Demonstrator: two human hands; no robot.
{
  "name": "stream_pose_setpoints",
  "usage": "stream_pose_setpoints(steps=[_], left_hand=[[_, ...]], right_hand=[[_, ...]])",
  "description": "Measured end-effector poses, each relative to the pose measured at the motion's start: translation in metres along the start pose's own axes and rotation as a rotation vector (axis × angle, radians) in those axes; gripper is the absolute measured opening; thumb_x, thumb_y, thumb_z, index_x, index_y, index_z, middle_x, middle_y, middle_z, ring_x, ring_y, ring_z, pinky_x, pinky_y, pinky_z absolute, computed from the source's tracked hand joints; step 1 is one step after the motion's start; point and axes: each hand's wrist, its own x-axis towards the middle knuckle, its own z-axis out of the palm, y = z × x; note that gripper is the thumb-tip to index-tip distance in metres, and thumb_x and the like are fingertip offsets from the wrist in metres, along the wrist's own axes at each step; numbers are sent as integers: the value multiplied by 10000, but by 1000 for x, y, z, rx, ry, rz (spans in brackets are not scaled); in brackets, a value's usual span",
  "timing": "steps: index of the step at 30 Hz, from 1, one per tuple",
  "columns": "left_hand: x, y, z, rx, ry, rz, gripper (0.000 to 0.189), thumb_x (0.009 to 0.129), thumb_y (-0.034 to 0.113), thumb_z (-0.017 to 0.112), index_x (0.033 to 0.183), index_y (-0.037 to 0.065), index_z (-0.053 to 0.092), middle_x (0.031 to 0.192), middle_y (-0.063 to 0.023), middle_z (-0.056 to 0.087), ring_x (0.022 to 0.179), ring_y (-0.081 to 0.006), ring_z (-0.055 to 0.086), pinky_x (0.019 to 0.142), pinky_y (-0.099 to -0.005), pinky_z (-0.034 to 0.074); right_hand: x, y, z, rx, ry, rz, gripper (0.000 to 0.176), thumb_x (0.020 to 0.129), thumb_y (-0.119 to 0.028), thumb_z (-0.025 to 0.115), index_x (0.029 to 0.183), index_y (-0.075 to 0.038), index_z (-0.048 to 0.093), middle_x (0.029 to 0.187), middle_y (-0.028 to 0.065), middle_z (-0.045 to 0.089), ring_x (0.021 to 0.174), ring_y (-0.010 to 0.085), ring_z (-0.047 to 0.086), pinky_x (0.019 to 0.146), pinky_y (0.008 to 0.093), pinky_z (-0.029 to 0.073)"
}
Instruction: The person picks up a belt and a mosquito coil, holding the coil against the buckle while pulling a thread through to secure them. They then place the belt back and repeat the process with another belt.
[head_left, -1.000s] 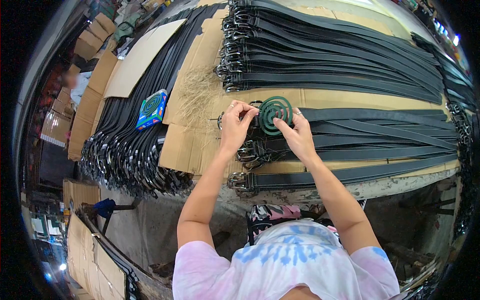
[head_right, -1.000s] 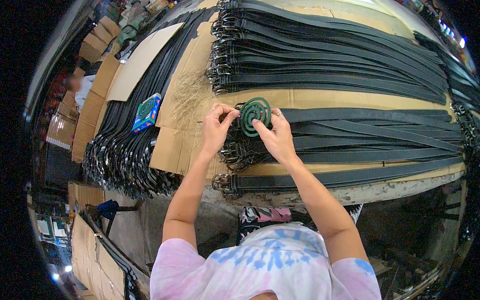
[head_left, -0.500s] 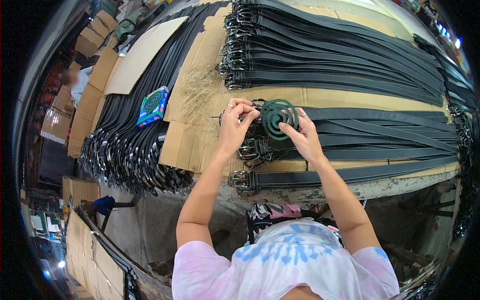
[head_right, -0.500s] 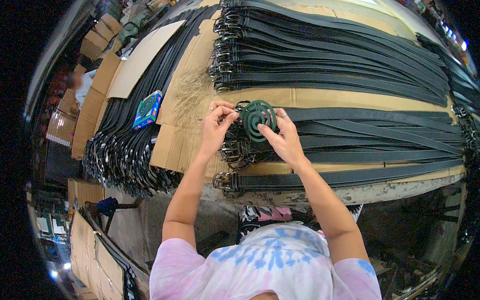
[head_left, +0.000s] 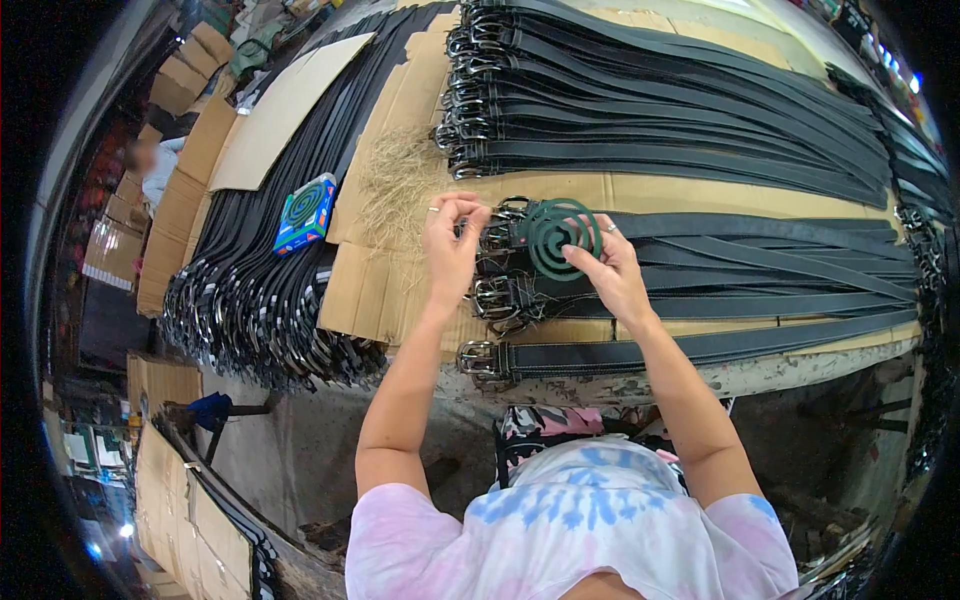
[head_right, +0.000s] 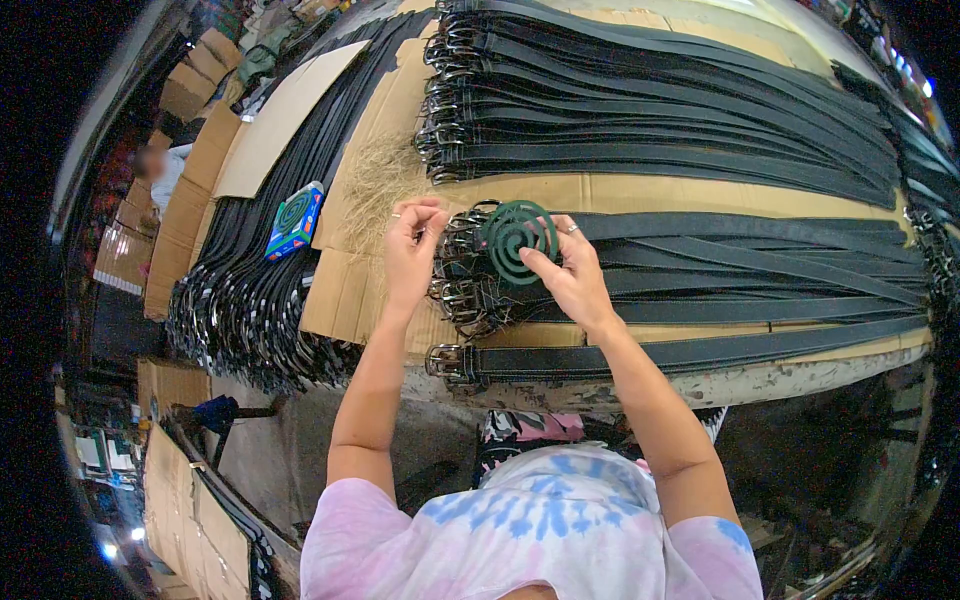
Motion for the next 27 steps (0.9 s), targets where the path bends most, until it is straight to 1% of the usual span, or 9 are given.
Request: stream_pose_setpoints(steps=[4,7,9,14,17,18,24,26,27], left_hand=[[-4,17,-8,405,135,213,138,831,64,704,942,6,647,1161,-136,590,1089,-307,569,929,-389,449],[-13,42,-6,381,-35,176,192,798,35,709,983,28,657,1182,-152,594,1172,-335,549,974,-406,438],[-18,48,0,229,-347,227,220,803,39,705,1018,26,657,1177,-140,590,1159,-319,554,971,-391,443],[-20,33,25,255,-262,331,176,785,66,744,932,-3,675,992,-128,627,978,-308,602,850,-402,475],[-17,27,28,165,-226,265,127,790,60,738,874,-14,677,900,-122,646,909,-301,625,821,-402,484],[-16,30,29,95,-181,161,114,806,78,732,846,-16,680,863,-117,677,860,-284,648,809,-382,488],[-12,27,19,72,-212,132,117,835,100,718,861,-9,687,947,-116,714,897,-237,669,834,-340,486],[-13,27,19,62,-215,136,116,836,100,718,863,-8,688,946,-117,713,897,-238,669,831,-340,488],[-13,28,19,65,-212,130,116,837,101,717,863,-8,686,947,-117,713,896,-236,669,825,-337,490]], right_hand=[[0,4,-8,156,97,24,114,893,-74,665,932,33,663,1098,66,560,1001,144,535,863,276,432],[-1,2,-17,147,125,36,130,905,-63,649,980,42,662,1064,47,570,955,113,530,832,256,431],[-3,2,-22,237,132,106,156,913,-62,641,1035,32,666,1039,32,586,928,99,541,834,253,433],[-9,6,-25,354,154,136,173,936,-66,617,1088,8,654,1055,11,599,936,82,557,845,247,440],[-9,3,-23,319,118,133,159,926,-70,628,1055,19,652,1057,37,603,943,111,564,854,267,447],[-8,8,-23,191,81,25,170,916,-72,638,1055,25,651,1055,57,604,949,132,567,862,280,447],[-9,3,-19,-78,-3,-141,214,888,-75,668,1075,27,650,1046,108,600,979,213,570,890,314,438],[-10,-5,-17,-100,7,-79,172,870,-84,692,856,50,586,1107,135,629,1070,236,556,985,350,394],[-10,-7,-17,-100,8,-78,172,870,-84,692,856,50,586,1107,135,629,1070,236,556,985,350,394]])
